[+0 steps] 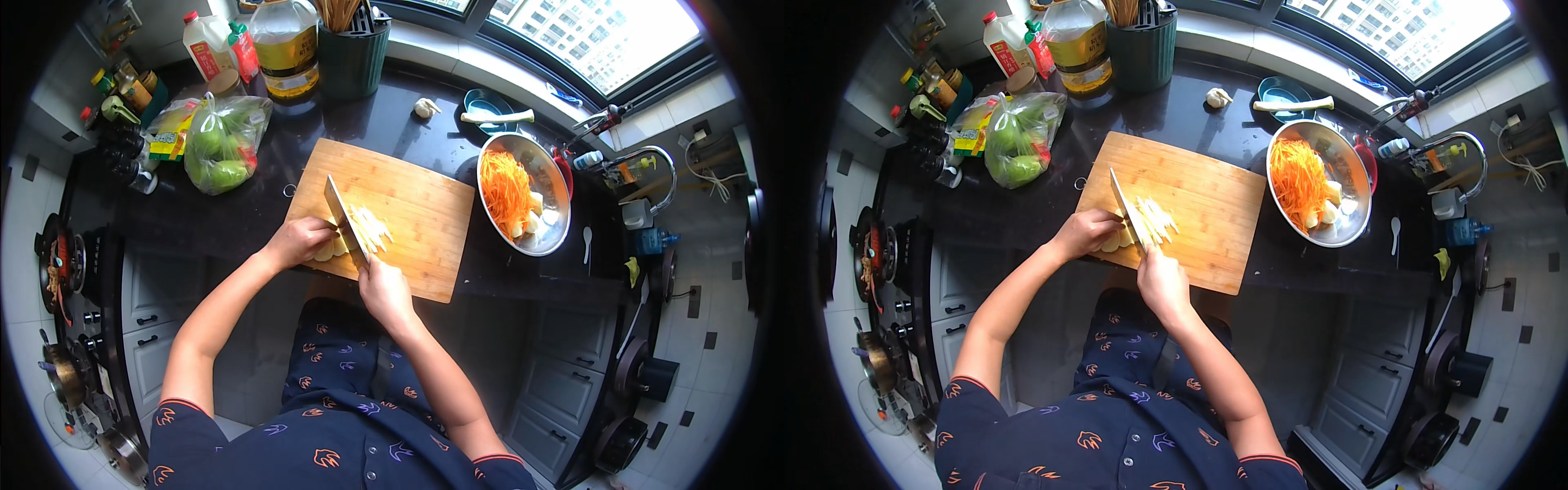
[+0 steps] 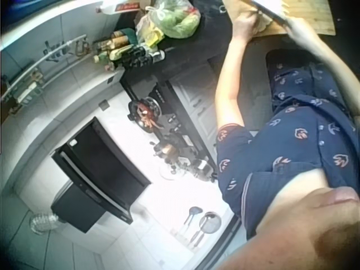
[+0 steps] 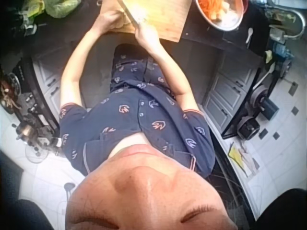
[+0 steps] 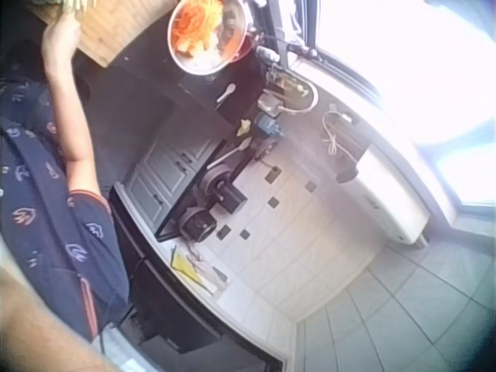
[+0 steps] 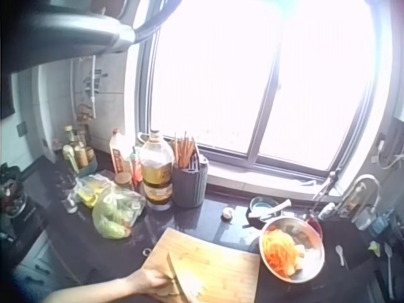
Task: The person slices a white root vegetable into thin strips on a wooden cutting board using a knife. The person holds the vegetable with their left hand and cuts with their right hand, creating a pile of julienned pieces.
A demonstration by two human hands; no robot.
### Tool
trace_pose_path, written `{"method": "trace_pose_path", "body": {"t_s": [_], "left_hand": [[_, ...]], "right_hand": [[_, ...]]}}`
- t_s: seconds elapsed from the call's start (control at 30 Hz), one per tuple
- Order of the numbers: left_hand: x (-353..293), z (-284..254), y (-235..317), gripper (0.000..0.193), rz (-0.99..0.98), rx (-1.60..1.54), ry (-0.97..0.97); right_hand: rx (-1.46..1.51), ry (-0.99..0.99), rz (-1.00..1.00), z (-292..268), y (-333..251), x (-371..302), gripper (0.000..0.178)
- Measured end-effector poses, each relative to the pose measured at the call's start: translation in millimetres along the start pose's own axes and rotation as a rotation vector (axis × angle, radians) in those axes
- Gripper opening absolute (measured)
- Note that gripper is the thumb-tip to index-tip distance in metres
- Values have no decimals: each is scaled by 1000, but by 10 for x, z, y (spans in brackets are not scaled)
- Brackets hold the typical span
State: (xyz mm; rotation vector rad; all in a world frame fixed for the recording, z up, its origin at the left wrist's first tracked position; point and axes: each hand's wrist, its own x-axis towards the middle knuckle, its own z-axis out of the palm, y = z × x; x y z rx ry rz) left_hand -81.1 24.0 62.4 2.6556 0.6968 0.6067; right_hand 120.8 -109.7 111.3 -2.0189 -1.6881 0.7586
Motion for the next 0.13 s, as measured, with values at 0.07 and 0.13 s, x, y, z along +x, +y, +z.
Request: {"method": "trace_pose_path", "body": {"t_s": [0.07, 0.13], "left_hand": [[-18, 3, 17, 18, 7, 9, -14], [-35, 43, -3, 22, 11, 14, -23]], "right_hand": [[-6, -4, -2, 13, 5, -10, 23], [-19, -31, 6, 14, 37, -10, 27]]}}
